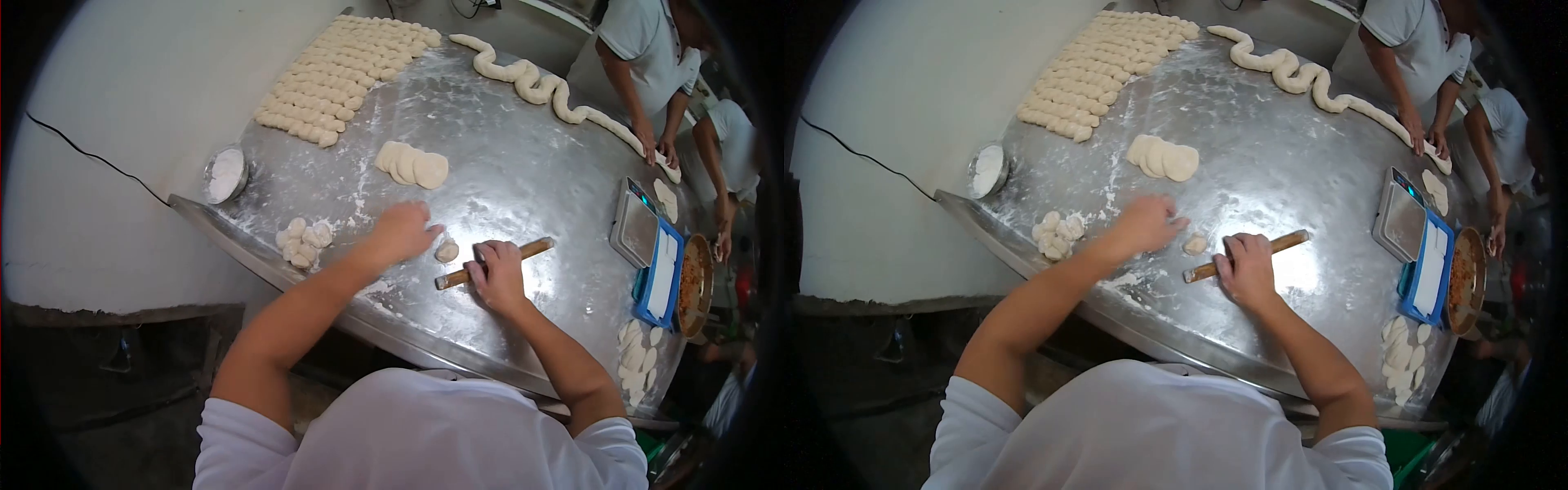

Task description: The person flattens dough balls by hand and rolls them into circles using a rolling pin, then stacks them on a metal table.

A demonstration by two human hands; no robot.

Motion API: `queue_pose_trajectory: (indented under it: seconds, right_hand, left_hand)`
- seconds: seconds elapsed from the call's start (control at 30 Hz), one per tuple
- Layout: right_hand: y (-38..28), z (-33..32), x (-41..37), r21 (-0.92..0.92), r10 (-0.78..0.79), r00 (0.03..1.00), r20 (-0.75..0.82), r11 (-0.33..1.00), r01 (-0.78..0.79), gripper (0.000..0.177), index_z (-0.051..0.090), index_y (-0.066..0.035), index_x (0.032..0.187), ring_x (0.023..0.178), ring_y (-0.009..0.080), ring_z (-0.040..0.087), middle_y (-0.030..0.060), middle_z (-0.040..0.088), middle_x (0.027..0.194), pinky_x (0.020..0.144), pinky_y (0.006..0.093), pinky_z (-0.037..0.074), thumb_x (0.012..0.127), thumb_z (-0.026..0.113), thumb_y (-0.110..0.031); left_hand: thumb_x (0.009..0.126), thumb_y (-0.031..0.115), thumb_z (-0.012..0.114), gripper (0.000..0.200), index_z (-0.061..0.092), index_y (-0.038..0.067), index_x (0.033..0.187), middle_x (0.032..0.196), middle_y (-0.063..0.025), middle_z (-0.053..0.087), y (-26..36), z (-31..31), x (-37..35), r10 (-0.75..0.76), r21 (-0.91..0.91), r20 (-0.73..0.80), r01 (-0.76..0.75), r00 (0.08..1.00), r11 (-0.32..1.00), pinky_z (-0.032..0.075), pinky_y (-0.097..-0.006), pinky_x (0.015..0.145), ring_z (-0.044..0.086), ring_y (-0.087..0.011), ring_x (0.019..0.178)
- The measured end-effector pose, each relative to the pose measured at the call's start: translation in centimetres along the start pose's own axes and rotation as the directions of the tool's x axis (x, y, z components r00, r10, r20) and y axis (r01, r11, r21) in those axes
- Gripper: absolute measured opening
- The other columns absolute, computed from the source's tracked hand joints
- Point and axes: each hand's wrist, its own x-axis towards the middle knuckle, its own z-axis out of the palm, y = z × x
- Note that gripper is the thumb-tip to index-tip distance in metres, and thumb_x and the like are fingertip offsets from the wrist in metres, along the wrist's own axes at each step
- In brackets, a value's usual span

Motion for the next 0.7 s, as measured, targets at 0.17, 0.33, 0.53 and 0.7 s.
queue_pose_trajectory:
  seconds: [0.17, 0.33, 0.53, 0.7]
  right_hand:
    - [2.8, -2.2, -4.5, -0.203, 0.047, 0.983, 0.178, 0.979, -0.010, 0.054, 0.063, -0.005, 0.146, 0.147, 0.0466, 0.044, 0.0239, 0.051, 0.158, 0.126, 0.0657, 0.025, 0.101, 0.068, -0.035]
    - [3.0, -3.8, -6.7, -0.166, 0.042, 0.979, 0.200, 0.986, -0.009, 0.054, 0.059, -0.007, 0.150, 0.147, 0.0472, 0.044, 0.0224, 0.051, 0.158, 0.126, 0.0663, 0.026, 0.102, 0.067, -0.032]
    - [4.6, -4.2, -6.7, -0.212, 0.113, 0.987, 0.115, 0.973, -0.087, 0.053, 0.058, -0.003, 0.150, 0.149, 0.0493, 0.041, 0.0240, 0.049, 0.160, 0.126, 0.0672, 0.024, 0.105, 0.062, -0.031]
    - [4.5, -2.8, -3.3, -0.319, 0.120, 0.983, 0.137, 0.945, -0.071, 0.055, 0.057, -0.003, 0.152, 0.150, 0.0491, 0.041, 0.0231, 0.048, 0.163, 0.126, 0.0691, 0.023, 0.106, 0.059, -0.034]
  left_hand:
    - [0.110, 0.046, 0.055, 0.047, 0.073, 0.003, 0.113, 0.107, -0.0199, 0.076, 4.1, 8.5, 3.9, 0.000, 0.023, -0.103, 0.002, 0.995, 1.000, 0.057, -0.0536, 0.093, 0.074, -0.0411, 0.101]
    - [0.112, 0.045, 0.051, 0.047, 0.072, 0.003, 0.111, 0.102, -0.0189, 0.076, 4.0, 8.6, 7.3, 0.201, 0.163, -0.074, -0.187, 0.977, 0.969, 0.057, -0.0519, 0.088, 0.075, -0.0390, 0.099]
    - [0.108, 0.047, 0.060, 0.047, 0.073, 0.002, 0.106, 0.100, -0.0197, 0.076, 3.9, 6.4, 6.7, 0.022, -0.069, -0.144, -0.032, 0.989, 0.997, 0.056, -0.0508, 0.091, 0.073, -0.0403, 0.095]
    - [0.100, 0.036, 0.074, 0.034, 0.074, 0.003, 0.105, 0.103, -0.0217, 0.076, 0.8, 6.4, 4.2, 0.158, -0.036, -0.057, -0.160, 0.986, 0.986, 0.057, -0.0507, 0.093, 0.073, -0.0417, 0.100]
